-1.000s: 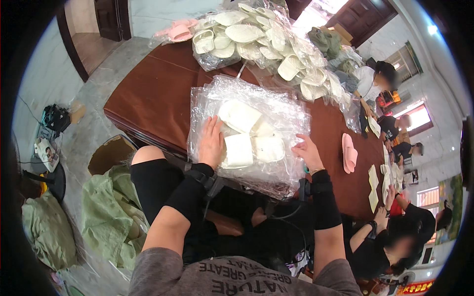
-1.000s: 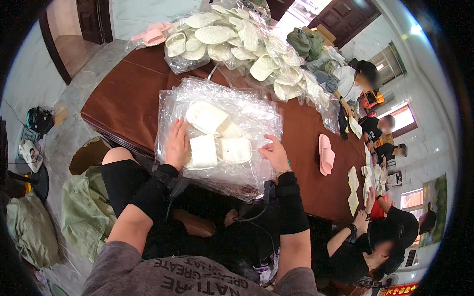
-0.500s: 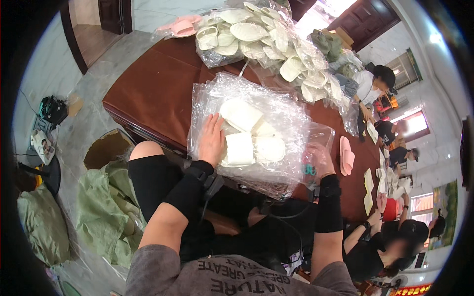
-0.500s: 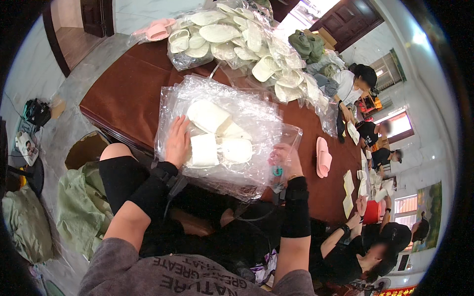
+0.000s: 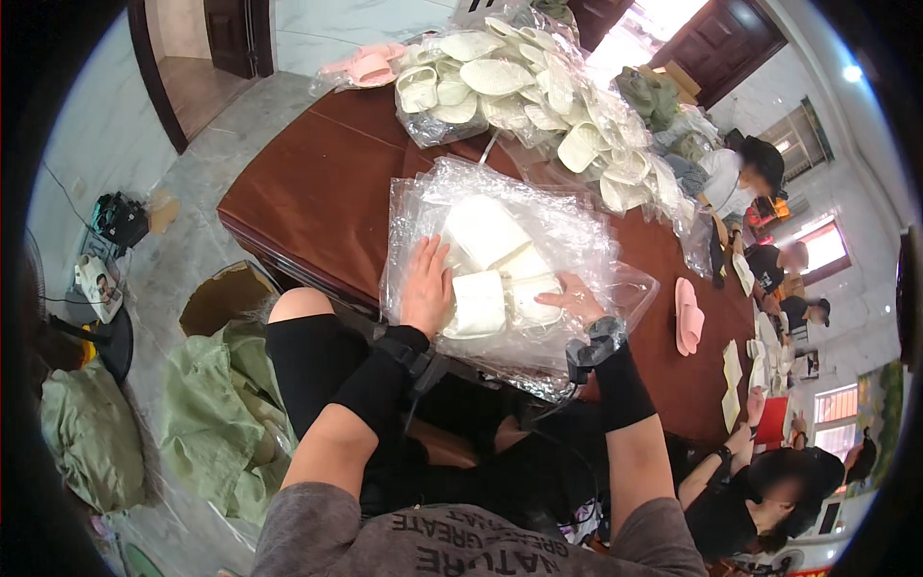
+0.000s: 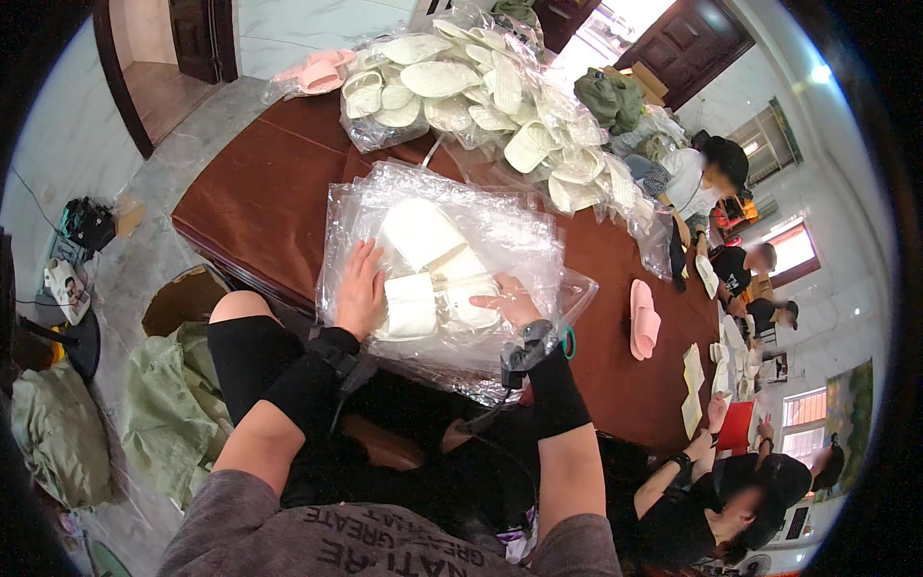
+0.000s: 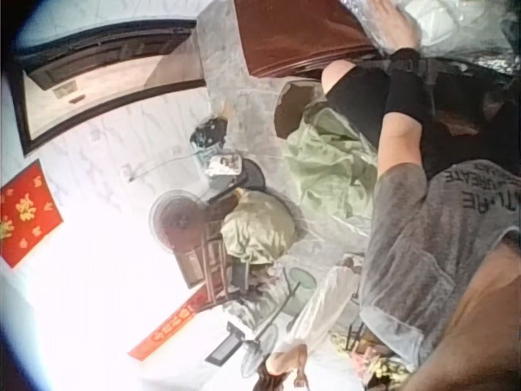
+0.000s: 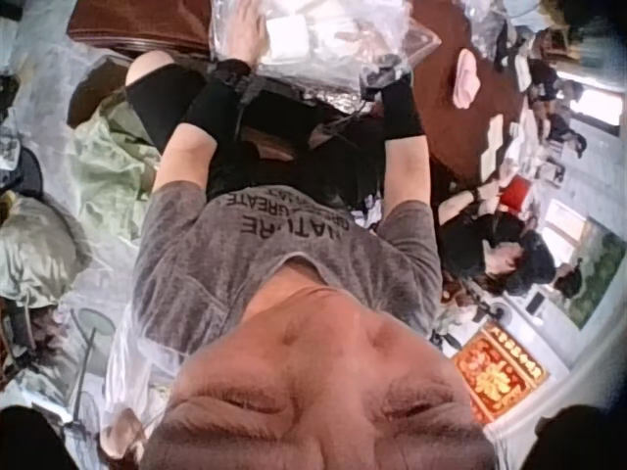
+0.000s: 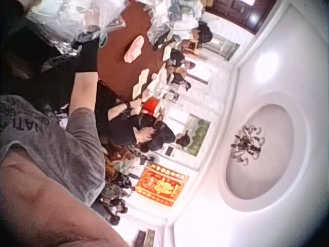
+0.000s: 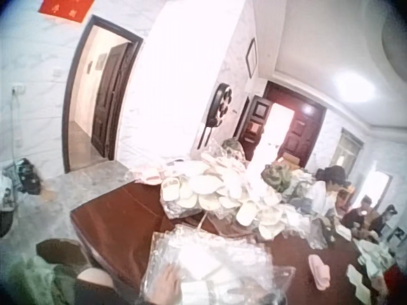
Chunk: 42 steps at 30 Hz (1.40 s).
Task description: Sorting and packing plastic slippers into plastic bags.
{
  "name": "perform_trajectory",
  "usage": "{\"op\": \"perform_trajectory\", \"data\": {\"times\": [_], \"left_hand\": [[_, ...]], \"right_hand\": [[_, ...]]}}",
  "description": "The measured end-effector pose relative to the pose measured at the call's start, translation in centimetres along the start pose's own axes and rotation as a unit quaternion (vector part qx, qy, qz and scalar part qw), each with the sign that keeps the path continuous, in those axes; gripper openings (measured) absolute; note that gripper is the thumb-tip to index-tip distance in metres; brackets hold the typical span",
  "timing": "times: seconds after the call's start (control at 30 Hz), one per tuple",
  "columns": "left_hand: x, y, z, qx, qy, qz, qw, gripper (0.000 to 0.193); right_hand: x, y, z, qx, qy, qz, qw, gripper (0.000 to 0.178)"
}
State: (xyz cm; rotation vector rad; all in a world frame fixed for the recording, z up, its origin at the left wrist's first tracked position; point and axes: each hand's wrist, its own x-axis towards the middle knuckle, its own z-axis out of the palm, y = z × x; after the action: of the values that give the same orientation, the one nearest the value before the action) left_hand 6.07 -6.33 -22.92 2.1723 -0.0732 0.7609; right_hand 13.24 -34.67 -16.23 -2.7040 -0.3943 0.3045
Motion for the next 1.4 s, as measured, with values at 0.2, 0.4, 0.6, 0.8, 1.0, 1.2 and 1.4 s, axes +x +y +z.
{"op": "perform_trajectory", "data": {"times": [0.2, 0.4, 0.6, 0.8, 1.0, 1.2, 1.4], "left_hand": [[-0.1, -0.3, -0.3, 0.002, -0.013, -0.009, 1.000, 0.044], [0.5, -0.8, 0.0, 0.043, -0.063, -0.008, 0.997, 0.048], [3.2, -1.6, -1.6, 0.007, -0.042, -0.016, 0.999, 0.039], [7.1, -2.7, -2.4, -0.059, -0.055, -0.266, 0.960, 0.044], [10.8, -3.7, -4.1, -0.231, -0.158, -0.414, 0.866, 0.034], [13.4, -2.3, -4.6, -0.217, -0.169, -0.281, 0.919, 0.014], [15.9, -3.0, -3.4, -0.388, -0.105, -0.215, 0.890, 0.022]], "right_hand": [[-2.2, -2.1, -1.2, 0.407, -0.026, 0.079, 0.910, 0.048], [-5.4, 0.4, -2.0, 0.645, 0.171, 0.106, 0.737, 0.047], [-5.7, 1.3, -1.5, 0.641, 0.130, 0.077, 0.753, 0.049], [-4.0, 3.1, 0.1, 0.611, 0.070, 0.056, 0.786, 0.050], [-4.0, 4.6, 2.9, 0.604, 0.080, 0.072, 0.790, 0.044], [-4.3, 4.5, 2.2, 0.561, 0.066, 0.050, 0.824, 0.046], [-5.1, 1.9, 0.7, 0.616, 0.142, 0.049, 0.773, 0.046]]}}
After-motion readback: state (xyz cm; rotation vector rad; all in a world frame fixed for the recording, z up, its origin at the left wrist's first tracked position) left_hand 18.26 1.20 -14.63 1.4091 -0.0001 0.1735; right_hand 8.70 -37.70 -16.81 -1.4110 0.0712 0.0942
